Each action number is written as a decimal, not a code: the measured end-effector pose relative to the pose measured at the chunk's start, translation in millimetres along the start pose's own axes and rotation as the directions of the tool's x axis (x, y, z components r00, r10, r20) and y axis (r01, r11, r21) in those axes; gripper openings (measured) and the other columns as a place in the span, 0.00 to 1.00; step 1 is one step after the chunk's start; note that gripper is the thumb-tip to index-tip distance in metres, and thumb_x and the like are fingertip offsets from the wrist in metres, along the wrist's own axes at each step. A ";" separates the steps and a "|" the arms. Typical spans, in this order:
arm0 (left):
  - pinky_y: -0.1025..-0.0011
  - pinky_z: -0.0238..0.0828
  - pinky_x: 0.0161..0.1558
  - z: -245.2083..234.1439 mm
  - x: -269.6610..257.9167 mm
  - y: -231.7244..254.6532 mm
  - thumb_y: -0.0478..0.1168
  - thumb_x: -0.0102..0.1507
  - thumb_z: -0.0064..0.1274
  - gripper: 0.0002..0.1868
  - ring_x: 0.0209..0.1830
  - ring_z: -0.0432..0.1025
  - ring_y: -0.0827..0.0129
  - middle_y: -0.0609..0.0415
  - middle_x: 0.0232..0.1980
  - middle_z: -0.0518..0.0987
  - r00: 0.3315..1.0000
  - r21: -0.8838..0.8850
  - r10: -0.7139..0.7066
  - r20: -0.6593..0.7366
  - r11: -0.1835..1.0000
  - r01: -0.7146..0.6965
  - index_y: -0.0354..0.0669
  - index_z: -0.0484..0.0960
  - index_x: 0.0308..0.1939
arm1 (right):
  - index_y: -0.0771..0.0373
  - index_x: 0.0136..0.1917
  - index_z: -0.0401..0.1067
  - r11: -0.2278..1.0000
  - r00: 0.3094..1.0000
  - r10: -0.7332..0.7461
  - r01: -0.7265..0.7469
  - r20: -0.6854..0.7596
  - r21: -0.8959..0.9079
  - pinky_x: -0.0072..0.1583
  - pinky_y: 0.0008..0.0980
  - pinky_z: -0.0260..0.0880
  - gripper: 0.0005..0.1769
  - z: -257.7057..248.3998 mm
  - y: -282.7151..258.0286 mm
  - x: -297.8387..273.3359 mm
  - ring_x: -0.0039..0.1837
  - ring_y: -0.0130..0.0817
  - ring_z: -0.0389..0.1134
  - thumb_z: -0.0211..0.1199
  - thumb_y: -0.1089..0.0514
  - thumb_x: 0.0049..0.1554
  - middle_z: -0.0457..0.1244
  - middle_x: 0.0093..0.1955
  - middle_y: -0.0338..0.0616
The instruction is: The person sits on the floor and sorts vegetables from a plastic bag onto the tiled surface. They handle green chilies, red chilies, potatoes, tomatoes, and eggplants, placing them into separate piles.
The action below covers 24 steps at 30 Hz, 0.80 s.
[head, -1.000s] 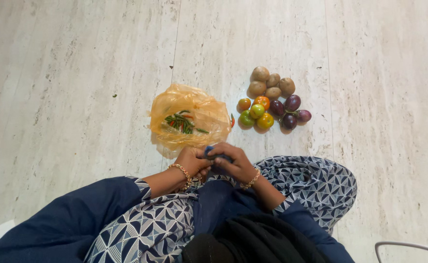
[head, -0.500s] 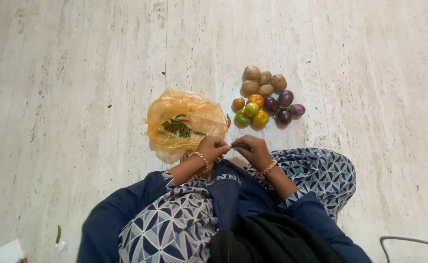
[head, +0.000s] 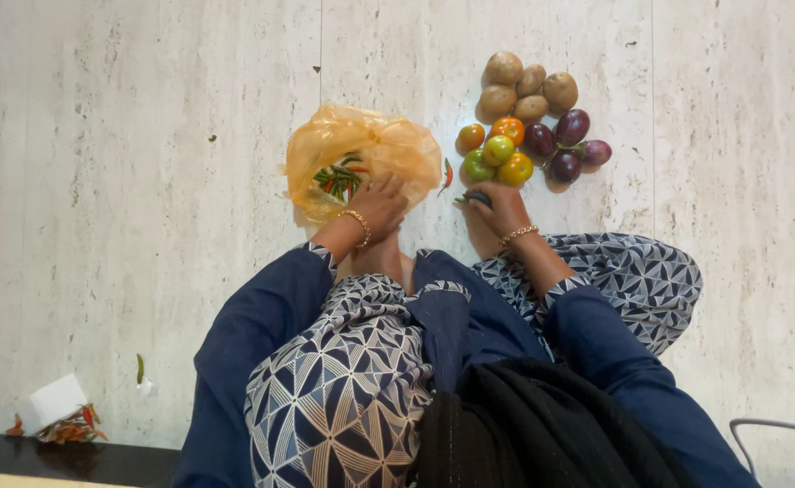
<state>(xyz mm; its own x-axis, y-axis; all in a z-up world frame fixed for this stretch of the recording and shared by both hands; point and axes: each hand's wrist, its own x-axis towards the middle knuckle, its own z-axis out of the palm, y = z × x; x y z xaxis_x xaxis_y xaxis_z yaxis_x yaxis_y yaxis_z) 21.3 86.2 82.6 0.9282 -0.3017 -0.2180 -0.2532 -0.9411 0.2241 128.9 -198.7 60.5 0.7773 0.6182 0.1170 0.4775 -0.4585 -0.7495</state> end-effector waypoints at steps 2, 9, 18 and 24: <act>0.39 0.53 0.66 0.7 6.1 -9.4 0.41 0.58 0.59 0.25 0.78 0.50 0.44 0.39 0.76 0.59 0.997 0.025 -0.079 -0.021 0.997 0.079 0.42 0.74 0.59 | 0.62 0.54 0.78 1.000 1.000 -0.011 0.011 -0.022 0.010 0.54 0.40 0.71 0.12 4.2 3.4 -3.8 0.52 0.48 0.72 0.68 0.61 0.55 0.70 0.50 0.52; 0.53 0.66 0.63 6.8 16.5 -38.0 0.35 0.58 0.58 0.21 0.71 0.62 0.45 0.37 0.73 0.66 0.960 -0.096 -0.106 -0.259 0.992 0.083 0.44 0.76 0.56 | 0.62 0.54 0.78 0.999 0.999 0.017 -0.015 -0.044 0.039 0.54 0.39 0.72 0.14 6.9 4.7 -6.7 0.52 0.47 0.73 0.67 0.62 0.54 0.71 0.50 0.52; 0.61 0.75 0.53 2.5 -6.7 -81.8 0.36 0.66 0.58 0.08 0.49 0.77 0.56 0.46 0.52 0.78 0.727 -0.541 -0.531 -0.436 0.800 0.259 0.44 0.78 0.48 | 0.61 0.54 0.78 0.996 0.999 0.051 -0.051 -0.006 0.075 0.53 0.37 0.72 0.13 7.9 1.2 -4.3 0.51 0.44 0.74 0.68 0.60 0.55 0.71 0.49 0.51; 0.56 0.68 0.53 -2.8 -18.3 -84.5 0.40 0.43 0.75 0.36 0.57 0.69 0.47 0.43 0.61 0.72 0.824 -0.304 -0.535 -0.188 0.829 0.469 0.52 0.81 0.56 | 0.62 0.54 0.78 0.996 0.999 0.028 -0.025 -0.030 0.087 0.53 0.37 0.72 0.12 5.2 -0.6 -5.6 0.51 0.44 0.74 0.68 0.60 0.55 0.71 0.49 0.52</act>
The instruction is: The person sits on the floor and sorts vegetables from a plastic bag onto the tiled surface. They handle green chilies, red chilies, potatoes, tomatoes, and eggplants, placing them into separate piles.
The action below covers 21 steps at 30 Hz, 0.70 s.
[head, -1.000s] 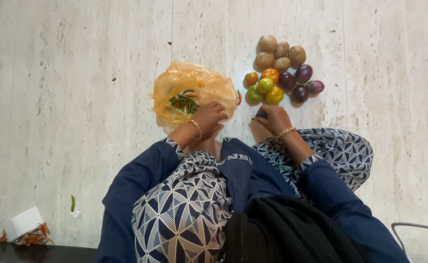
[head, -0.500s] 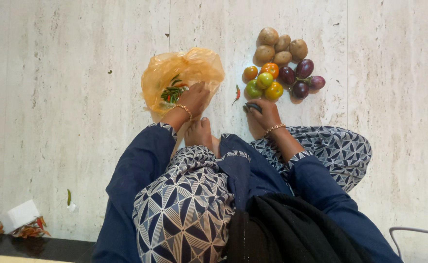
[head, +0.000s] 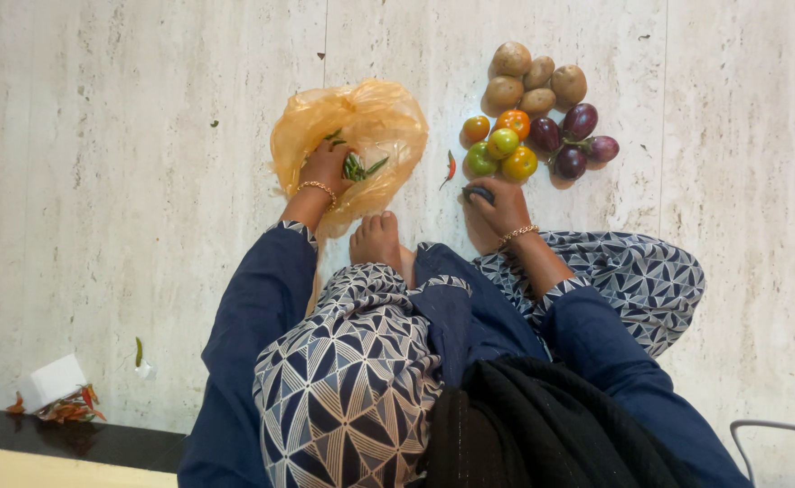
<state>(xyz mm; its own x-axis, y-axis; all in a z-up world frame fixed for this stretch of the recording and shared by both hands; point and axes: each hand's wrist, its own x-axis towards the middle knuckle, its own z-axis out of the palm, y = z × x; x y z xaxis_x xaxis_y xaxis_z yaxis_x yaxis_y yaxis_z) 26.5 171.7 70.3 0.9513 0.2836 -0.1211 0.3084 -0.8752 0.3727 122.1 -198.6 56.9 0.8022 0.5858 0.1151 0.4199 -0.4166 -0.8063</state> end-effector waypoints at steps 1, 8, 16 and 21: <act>0.56 0.68 0.54 -0.6 -1.1 3.8 0.40 0.43 0.75 0.36 0.58 0.69 0.46 0.42 0.62 0.72 1.000 0.024 0.002 -0.006 1.000 -0.002 0.51 0.81 0.55 | 0.62 0.54 0.78 1.000 1.000 0.004 -0.004 0.000 -0.007 0.53 0.37 0.72 0.12 0.0 -0.3 0.2 0.51 0.44 0.74 0.68 0.60 0.56 0.71 0.49 0.52; 0.57 0.71 0.58 17.4 15.4 -5.8 0.37 0.48 0.72 0.28 0.57 0.72 0.49 0.43 0.61 0.73 0.994 0.027 -0.081 -0.068 0.996 0.083 0.49 0.83 0.52 | 0.62 0.54 0.78 1.000 1.000 0.022 -0.022 0.006 -0.015 0.53 0.36 0.73 0.13 0.9 0.0 -0.2 0.51 0.43 0.75 0.68 0.60 0.55 0.72 0.49 0.51; 0.55 0.75 0.52 43.6 56.1 -36.0 0.33 0.65 0.59 0.05 0.53 0.75 0.49 0.43 0.55 0.76 0.956 0.128 0.050 -0.289 0.992 -0.013 0.44 0.83 0.44 | 0.61 0.53 0.79 0.999 0.998 0.054 -0.054 0.015 -0.006 0.52 0.36 0.73 0.12 0.3 -3.7 -2.3 0.50 0.43 0.75 0.68 0.60 0.55 0.72 0.47 0.50; 0.54 0.74 0.48 1.5 12.2 7.9 0.38 0.60 0.63 0.08 0.49 0.75 0.48 0.46 0.46 0.77 0.875 0.001 0.187 -0.447 0.978 -0.209 0.44 0.82 0.40 | 0.61 0.53 0.79 0.999 0.999 0.031 -0.031 0.010 -0.010 0.51 0.35 0.73 0.12 -0.4 -1.6 0.1 0.49 0.42 0.75 0.67 0.60 0.55 0.72 0.47 0.50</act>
